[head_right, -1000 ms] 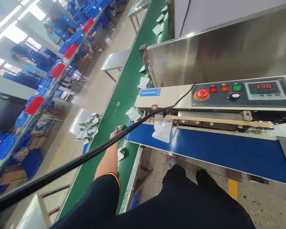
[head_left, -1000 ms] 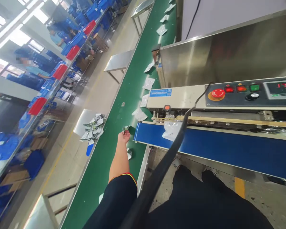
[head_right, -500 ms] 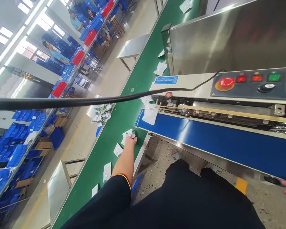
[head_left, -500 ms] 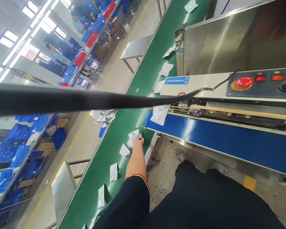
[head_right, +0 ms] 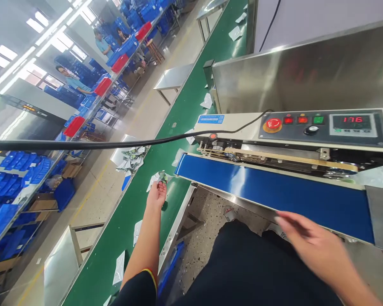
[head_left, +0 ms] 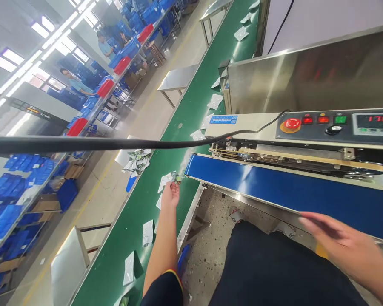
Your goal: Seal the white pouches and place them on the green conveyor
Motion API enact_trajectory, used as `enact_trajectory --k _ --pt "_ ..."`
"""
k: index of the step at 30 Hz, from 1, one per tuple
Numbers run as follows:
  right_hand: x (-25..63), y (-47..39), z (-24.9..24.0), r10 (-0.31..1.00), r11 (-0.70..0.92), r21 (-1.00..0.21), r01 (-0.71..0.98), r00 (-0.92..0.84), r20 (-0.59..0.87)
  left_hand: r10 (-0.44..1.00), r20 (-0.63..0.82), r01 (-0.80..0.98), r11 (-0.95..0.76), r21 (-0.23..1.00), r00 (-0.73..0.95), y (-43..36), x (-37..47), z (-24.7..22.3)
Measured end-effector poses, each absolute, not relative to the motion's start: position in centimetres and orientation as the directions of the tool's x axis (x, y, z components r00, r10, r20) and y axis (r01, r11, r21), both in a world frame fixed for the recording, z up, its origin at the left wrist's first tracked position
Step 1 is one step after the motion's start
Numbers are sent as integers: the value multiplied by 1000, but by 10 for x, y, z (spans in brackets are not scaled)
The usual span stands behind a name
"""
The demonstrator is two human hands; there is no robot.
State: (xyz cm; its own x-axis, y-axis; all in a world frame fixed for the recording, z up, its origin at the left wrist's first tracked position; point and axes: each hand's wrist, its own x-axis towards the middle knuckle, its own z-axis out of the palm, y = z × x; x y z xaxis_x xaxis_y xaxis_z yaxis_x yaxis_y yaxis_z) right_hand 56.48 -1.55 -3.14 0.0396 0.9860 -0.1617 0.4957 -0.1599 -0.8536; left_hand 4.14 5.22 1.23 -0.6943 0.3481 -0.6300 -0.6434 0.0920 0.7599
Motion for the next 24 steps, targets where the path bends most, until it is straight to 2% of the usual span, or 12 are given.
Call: enact_trajectory --k 2,4,6,8,11,13,15,17,18,20,22,24 --pt "519 6 -14 979 20 -903 430 -192 -69 434 -629 -647 128 752 -645 44 88 38" --pt "480 27 7 921 284 -909 305 -350 170 546 -638 -642 219 735 -544 42 147 58" --pt "459 43 25 846 472 -856 210 -380 373 649 -657 -629 337 700 -383 44 210 72" --pt "462 52 36 810 551 -818 167 -342 476 714 -678 -624 451 638 -178 50 267 80" --pt "504 53 33 905 423 -888 179 -134 404 690 -722 -622 588 518 52 62 333 84" --pt "546 49 24 966 218 -966 138 110 233 643 -757 -624 642 445 121 69 364 82" --pt "591 44 14 957 34 -999 3 288 34 607 -773 -626 678 385 183 73 389 79" --pt "633 38 9 951 -106 -991 -86 283 -126 568 -778 -602 730 324 269 74 410 77" --pt "650 35 9 956 -153 -986 -60 244 -163 540 -776 -575 765 291 325 73 420 77" --pt "676 29 11 978 -152 -980 128 165 -130 457 -765 -479 849 223 454 71 440 77" --pt "692 22 17 995 -7 -942 336 92 25 357 -748 -350 920 177 560 68 458 75" --pt "701 16 22 985 148 -894 422 17 171 295 -740 -219 955 201 604 65 474 70"
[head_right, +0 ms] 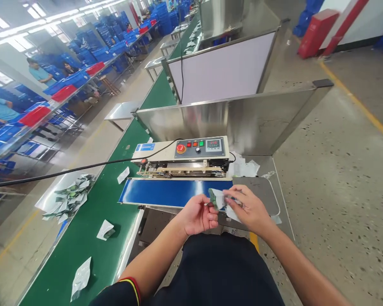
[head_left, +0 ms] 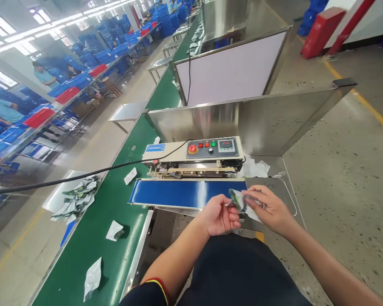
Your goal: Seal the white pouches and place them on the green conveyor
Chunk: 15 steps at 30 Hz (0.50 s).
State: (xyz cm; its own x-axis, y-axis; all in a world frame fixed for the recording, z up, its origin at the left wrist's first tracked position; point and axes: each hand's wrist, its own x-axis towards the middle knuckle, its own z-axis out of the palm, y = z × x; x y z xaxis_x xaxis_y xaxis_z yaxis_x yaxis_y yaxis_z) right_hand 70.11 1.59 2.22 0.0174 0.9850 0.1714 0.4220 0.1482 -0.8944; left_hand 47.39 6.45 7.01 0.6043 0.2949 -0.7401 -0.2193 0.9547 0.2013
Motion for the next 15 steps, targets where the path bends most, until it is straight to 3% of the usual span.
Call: enact_trajectory --k 1,3,5,7,9,11,15 --pt "705 13 24 978 193 -885 425 -6 210 313 -744 -175 950 260 591 63 481 66" --pt "714 6 24 977 193 -893 406 6 214 511 -727 -166 853 495 458 59 491 54" --pt "724 -1 22 986 113 -917 383 74 152 797 -555 -176 597 783 237 55 499 40" --pt "733 -7 18 987 -18 -937 350 155 38 941 -309 -131 327 936 137 51 507 25" --pt "739 -9 14 974 -151 -945 290 210 -91 952 -196 -68 217 974 237 49 517 9" --pt "744 -7 9 959 -232 -938 259 221 -177 929 -193 23 196 980 317 51 531 -6" --pt "758 6 -3 954 -282 -892 354 198 -223 933 -250 205 200 958 259 68 557 -35"
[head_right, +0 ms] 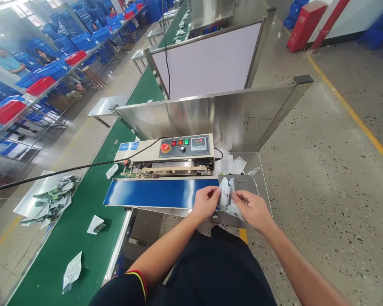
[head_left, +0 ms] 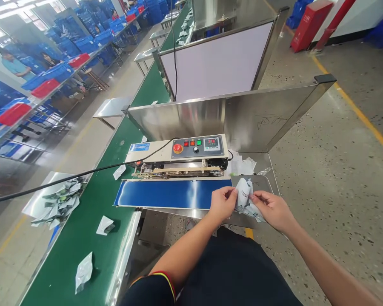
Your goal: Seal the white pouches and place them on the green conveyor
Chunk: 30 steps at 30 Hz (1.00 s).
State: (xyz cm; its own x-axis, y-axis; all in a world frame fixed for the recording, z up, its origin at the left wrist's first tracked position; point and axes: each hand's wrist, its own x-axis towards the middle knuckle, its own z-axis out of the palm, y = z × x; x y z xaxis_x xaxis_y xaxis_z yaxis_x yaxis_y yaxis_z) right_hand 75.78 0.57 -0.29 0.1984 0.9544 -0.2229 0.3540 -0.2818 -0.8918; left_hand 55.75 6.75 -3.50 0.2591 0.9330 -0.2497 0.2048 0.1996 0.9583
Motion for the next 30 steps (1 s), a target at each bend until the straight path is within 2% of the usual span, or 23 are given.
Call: enact_trajectory --k 4,7,13,19,22,24,26,28,30 --pt "775 29 -22 854 -481 -825 296 372 -364 901 -424 209 399 893 89 95 574 -61" --pt "779 50 -34 804 -560 -792 244 388 -449 861 -508 157 503 850 -5 109 575 -77" --pt "758 79 -37 797 -600 -737 311 304 -521 836 -546 69 549 833 -51 114 553 -88" --pt "724 99 -34 811 -585 -715 382 283 -512 861 -498 122 508 853 -101 121 521 -82" --pt "715 96 -31 805 -593 -698 402 328 -494 911 -397 270 413 870 -115 120 495 -69" --pt "712 87 -30 797 -592 -722 359 393 -459 968 -198 396 244 885 -154 110 481 -58" --pt "708 75 -29 787 -551 -795 254 476 -393 987 27 469 51 882 -159 93 478 -48" --pt "699 64 -27 764 -448 -886 117 566 -311 990 139 454 -112 884 -27 75 488 -39" --pt "688 58 -24 744 -318 -948 -23 614 -264 960 173 376 -247 893 220 60 506 -34"
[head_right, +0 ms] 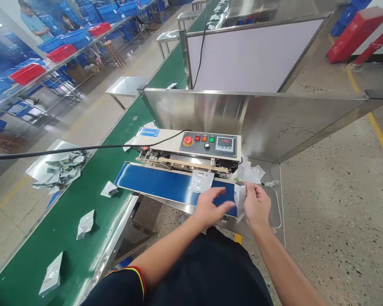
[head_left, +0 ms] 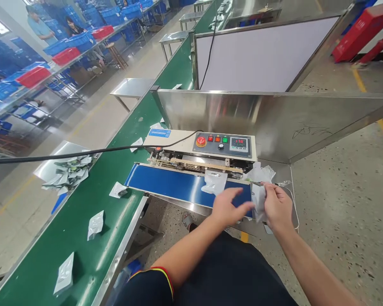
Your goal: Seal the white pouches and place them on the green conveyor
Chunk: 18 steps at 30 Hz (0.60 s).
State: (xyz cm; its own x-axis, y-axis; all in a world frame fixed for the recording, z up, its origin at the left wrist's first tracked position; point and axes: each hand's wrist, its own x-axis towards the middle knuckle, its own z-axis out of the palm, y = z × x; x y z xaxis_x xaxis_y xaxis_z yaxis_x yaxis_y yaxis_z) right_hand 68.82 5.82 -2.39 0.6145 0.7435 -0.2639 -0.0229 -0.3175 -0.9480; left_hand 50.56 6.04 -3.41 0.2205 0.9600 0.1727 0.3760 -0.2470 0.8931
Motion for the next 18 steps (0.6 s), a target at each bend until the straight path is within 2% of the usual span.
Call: enact_trajectory --k 2,3,5,6,8,10,12,14,18 --pt "680 55 -18 763 -195 -966 -168 593 -256 899 201 286 -325 901 388 55 523 -31" --pt "678 53 -15 786 -146 -961 -237 562 -258 890 209 255 -329 909 404 55 530 -31" --pt "682 49 -10 830 -84 -942 -326 500 -247 923 175 237 -266 934 343 61 537 -31" --pt "687 45 -8 847 -79 -945 -317 479 -232 945 138 243 -214 946 296 65 539 -31" --pt "699 37 -7 871 -120 -975 -189 452 -195 971 59 256 -120 959 233 72 539 -31" --pt "713 29 -11 878 -183 -983 3 451 -162 972 12 252 -73 965 233 77 538 -32" --pt "725 26 -18 856 -258 -958 122 489 -168 968 -30 251 -34 967 249 80 541 -34" --pt "735 29 -28 796 -358 -929 98 552 -248 965 -137 268 75 960 223 83 548 -41" --pt "747 52 -46 657 -515 -830 -215 523 -543 909 -409 212 385 898 80 94 564 -65"
